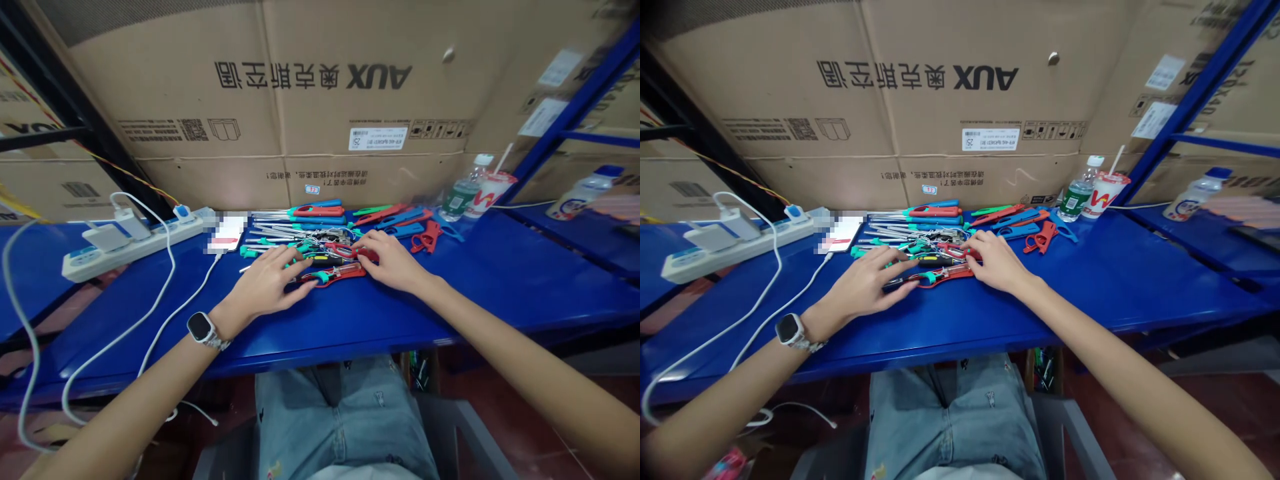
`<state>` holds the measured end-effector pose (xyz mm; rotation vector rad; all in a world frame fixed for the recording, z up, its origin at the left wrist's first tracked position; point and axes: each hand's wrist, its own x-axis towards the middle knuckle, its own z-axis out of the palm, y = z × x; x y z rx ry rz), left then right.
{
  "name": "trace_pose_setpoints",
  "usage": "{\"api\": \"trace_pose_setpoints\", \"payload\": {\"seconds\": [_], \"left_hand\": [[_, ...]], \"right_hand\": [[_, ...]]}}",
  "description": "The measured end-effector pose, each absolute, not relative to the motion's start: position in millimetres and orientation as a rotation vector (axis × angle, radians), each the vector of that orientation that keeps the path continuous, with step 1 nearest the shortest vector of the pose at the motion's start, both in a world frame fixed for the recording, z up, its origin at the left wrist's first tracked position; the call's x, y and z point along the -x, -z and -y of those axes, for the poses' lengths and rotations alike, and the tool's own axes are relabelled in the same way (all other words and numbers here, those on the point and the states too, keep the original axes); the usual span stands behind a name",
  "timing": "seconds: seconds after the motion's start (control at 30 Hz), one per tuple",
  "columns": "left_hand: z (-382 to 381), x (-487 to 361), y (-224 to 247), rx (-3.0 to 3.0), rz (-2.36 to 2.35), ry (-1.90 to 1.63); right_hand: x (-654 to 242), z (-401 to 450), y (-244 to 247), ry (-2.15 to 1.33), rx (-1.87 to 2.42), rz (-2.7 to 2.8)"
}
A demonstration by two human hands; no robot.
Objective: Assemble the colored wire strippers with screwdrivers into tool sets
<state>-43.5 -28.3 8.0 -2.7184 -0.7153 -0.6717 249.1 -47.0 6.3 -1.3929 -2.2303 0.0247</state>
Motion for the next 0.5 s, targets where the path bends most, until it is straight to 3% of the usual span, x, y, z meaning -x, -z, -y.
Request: {"api": "trace_pose_setpoints", "payload": {"seconds": [0.13, 0.5], "left_hand": [[8.9, 18.4, -23.7, 2.806, 0.725, 0.728], [-46.5, -53.0, -29.7, 3.041, 0.786, 0.417]], "right_hand": [[-261.3, 28.1, -8.7, -0.032, 1.492, 2.331], [-268.7, 4.4, -7.2, -0.11, 1.44, 2.355]]}}
